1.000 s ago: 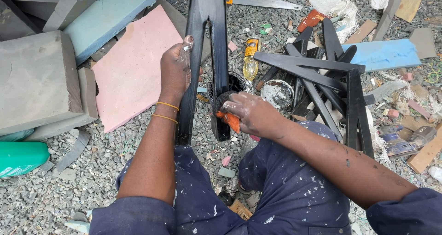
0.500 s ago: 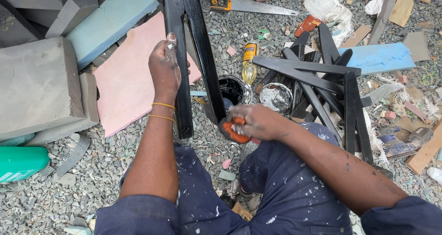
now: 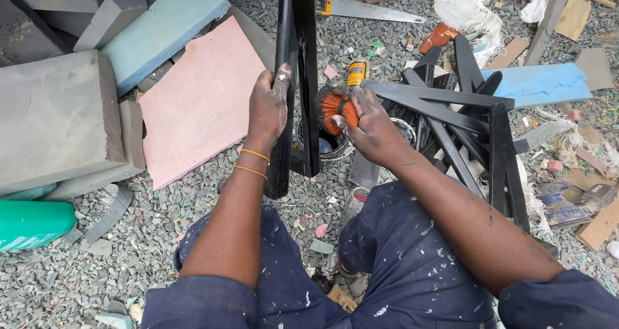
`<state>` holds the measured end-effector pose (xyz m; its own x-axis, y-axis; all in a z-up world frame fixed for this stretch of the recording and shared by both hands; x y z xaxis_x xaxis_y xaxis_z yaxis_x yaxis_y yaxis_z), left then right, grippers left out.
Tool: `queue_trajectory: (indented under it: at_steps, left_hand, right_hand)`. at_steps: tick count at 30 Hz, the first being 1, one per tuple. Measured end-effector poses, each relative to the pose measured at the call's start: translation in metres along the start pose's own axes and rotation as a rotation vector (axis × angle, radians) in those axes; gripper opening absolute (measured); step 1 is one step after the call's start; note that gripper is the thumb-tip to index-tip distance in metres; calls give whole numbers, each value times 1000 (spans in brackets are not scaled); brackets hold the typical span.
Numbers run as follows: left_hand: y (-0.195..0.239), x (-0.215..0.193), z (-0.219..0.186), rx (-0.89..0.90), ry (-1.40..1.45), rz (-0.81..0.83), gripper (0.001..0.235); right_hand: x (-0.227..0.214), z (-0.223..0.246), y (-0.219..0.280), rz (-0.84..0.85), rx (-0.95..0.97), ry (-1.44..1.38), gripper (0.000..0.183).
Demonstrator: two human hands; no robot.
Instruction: The person sits on a gravel surface and paints a black metal frame using an orange sponge. They repeatedly dip the sponge into a paint bucket and apply black paint to the frame, turning it over to cover different sides.
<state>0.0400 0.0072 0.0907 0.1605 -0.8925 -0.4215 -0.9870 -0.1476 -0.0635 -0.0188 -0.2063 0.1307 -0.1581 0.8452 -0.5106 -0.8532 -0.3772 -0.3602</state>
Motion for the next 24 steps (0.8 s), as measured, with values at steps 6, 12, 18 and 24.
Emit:
queue_trajectory:
  at_steps: [6, 12, 18, 24]
  left_hand:
    - [10, 7, -9, 72, -121, 71, 35]
    - [23, -7, -34, 234, -203, -3, 41]
    - [23, -7, -35, 254, -266, -31, 45]
    - [25, -3, -48, 340, -278, -47, 42]
  right_hand:
    - [-4, -1, -30, -5, -311, 434, 55]
    - [-13, -12, -74, 59, -245, 422, 36]
    - [15, 2, -43, 345, -164, 502, 38]
    - [66, 24, 9, 706, -290, 783, 30]
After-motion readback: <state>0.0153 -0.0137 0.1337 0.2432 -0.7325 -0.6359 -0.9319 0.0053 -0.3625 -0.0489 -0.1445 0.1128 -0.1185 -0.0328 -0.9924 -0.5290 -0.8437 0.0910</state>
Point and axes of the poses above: each hand's wrist, its own y-axis away from the middle knuckle, its own x-axis out of the palm, z = x × y, the point moved 3 cm from there along -y, towards the middle knuckle, and after that the axes turned 15 degrees about -y, right-handed, at the moved point
